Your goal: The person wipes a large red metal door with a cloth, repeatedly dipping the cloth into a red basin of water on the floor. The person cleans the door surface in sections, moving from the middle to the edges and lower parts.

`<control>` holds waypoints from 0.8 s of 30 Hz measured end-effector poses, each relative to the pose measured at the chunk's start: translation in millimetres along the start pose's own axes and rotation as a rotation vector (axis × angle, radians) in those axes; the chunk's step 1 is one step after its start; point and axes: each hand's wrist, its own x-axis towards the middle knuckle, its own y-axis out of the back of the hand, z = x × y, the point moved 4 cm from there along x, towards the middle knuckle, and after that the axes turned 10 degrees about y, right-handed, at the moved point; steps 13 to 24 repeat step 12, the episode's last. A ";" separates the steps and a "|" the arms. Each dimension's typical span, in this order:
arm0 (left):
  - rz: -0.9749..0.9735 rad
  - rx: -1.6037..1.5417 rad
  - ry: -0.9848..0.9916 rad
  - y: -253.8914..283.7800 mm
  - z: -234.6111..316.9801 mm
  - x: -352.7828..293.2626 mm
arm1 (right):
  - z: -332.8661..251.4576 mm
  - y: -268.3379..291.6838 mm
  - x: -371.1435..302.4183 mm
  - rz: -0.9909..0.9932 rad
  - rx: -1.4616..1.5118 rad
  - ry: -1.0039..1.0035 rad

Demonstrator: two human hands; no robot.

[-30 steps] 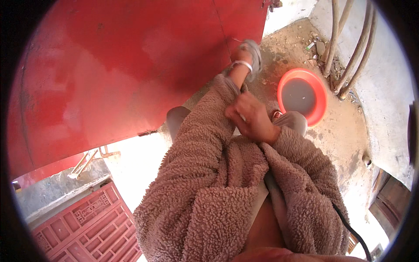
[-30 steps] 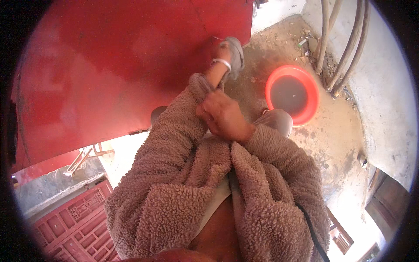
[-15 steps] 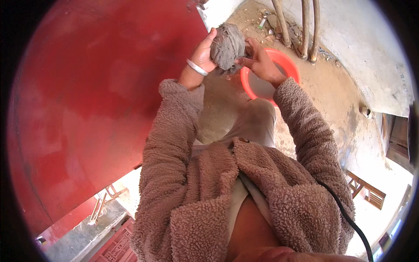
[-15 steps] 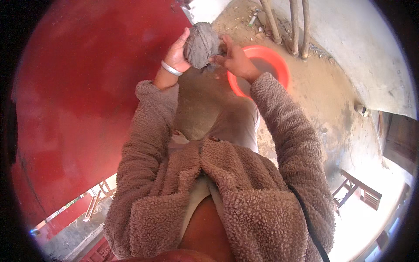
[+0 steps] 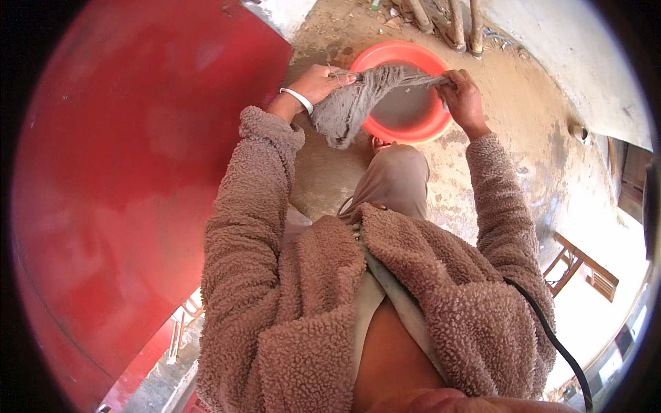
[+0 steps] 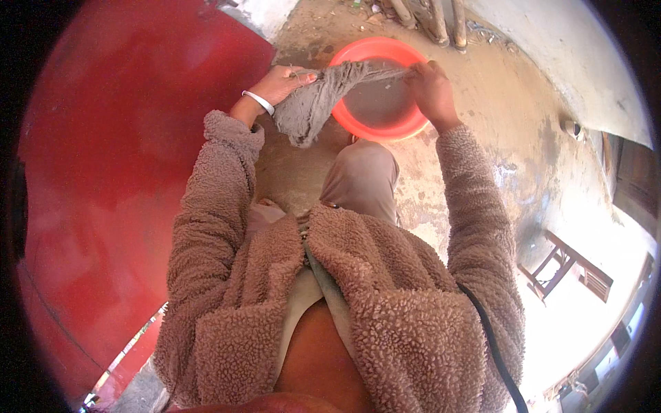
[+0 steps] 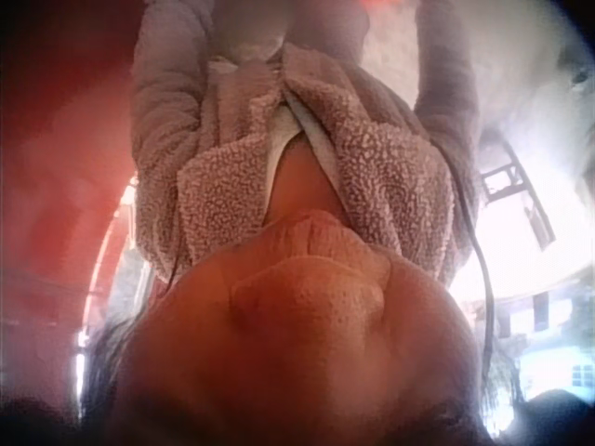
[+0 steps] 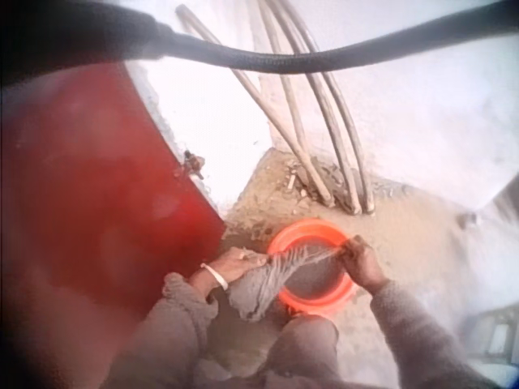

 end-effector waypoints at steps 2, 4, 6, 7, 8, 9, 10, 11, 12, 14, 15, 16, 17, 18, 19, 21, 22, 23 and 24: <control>-0.051 0.115 0.026 -4.9 14.6 13.9 | 26.6 -3.6 -4.8 0.153 0.020 -0.057; -0.182 0.154 0.074 -11.9 9.3 30.9 | 61.1 -12.1 -6.3 0.266 0.103 -0.153; -0.326 0.141 0.187 -22.1 -3.4 44.5 | 89.0 -24.1 -11.7 0.355 0.275 -0.326; -0.355 0.041 0.164 -29.0 -8.7 53.3 | 102.2 -30.5 -15.7 0.399 0.369 -0.422; -0.386 -0.056 0.141 -36.1 -11.3 60.3 | 106.5 -33.8 -18.8 0.507 0.417 -0.418; -0.417 -0.152 0.118 -39.6 -13.2 68.2 | 113.2 -38.8 -22.1 0.606 0.622 -0.459; -0.465 -0.216 0.201 -40.5 -22.7 71.0 | 118.4 -45.0 -26.5 0.706 0.827 -0.495; -0.491 -0.331 0.174 -42.1 -27.5 81.1 | 120.4 -48.5 -28.7 0.808 1.031 -0.522; -0.508 -0.456 0.158 -50.9 -47.5 89.0 | 127.4 -51.0 -29.4 0.806 1.030 -0.534; -0.508 -0.456 0.158 -50.9 -47.5 89.0 | 127.4 -51.0 -29.4 0.806 1.030 -0.534; -0.508 -0.456 0.158 -50.9 -47.5 89.0 | 127.4 -51.0 -29.4 0.806 1.030 -0.534; -0.508 -0.456 0.158 -50.9 -47.5 89.0 | 127.4 -51.0 -29.4 0.806 1.030 -0.534; -0.508 -0.456 0.158 -50.9 -47.5 89.0 | 127.4 -51.0 -29.4 0.806 1.030 -0.534; -0.508 -0.456 0.158 -50.9 -47.5 89.0 | 127.4 -51.0 -29.4 0.806 1.030 -0.534; -0.508 -0.456 0.158 -50.9 -47.5 89.0 | 127.4 -51.0 -29.4 0.806 1.030 -0.534; -0.508 -0.456 0.158 -50.9 -47.5 89.0 | 127.4 -51.0 -29.4 0.806 1.030 -0.534; -0.508 -0.456 0.158 -50.9 -47.5 89.0 | 127.4 -51.0 -29.4 0.806 1.030 -0.534; -0.508 -0.456 0.158 -50.9 -47.5 89.0 | 127.4 -51.0 -29.4 0.806 1.030 -0.534; -0.508 -0.456 0.158 -50.9 -47.5 89.0 | 127.4 -51.0 -29.4 0.806 1.030 -0.534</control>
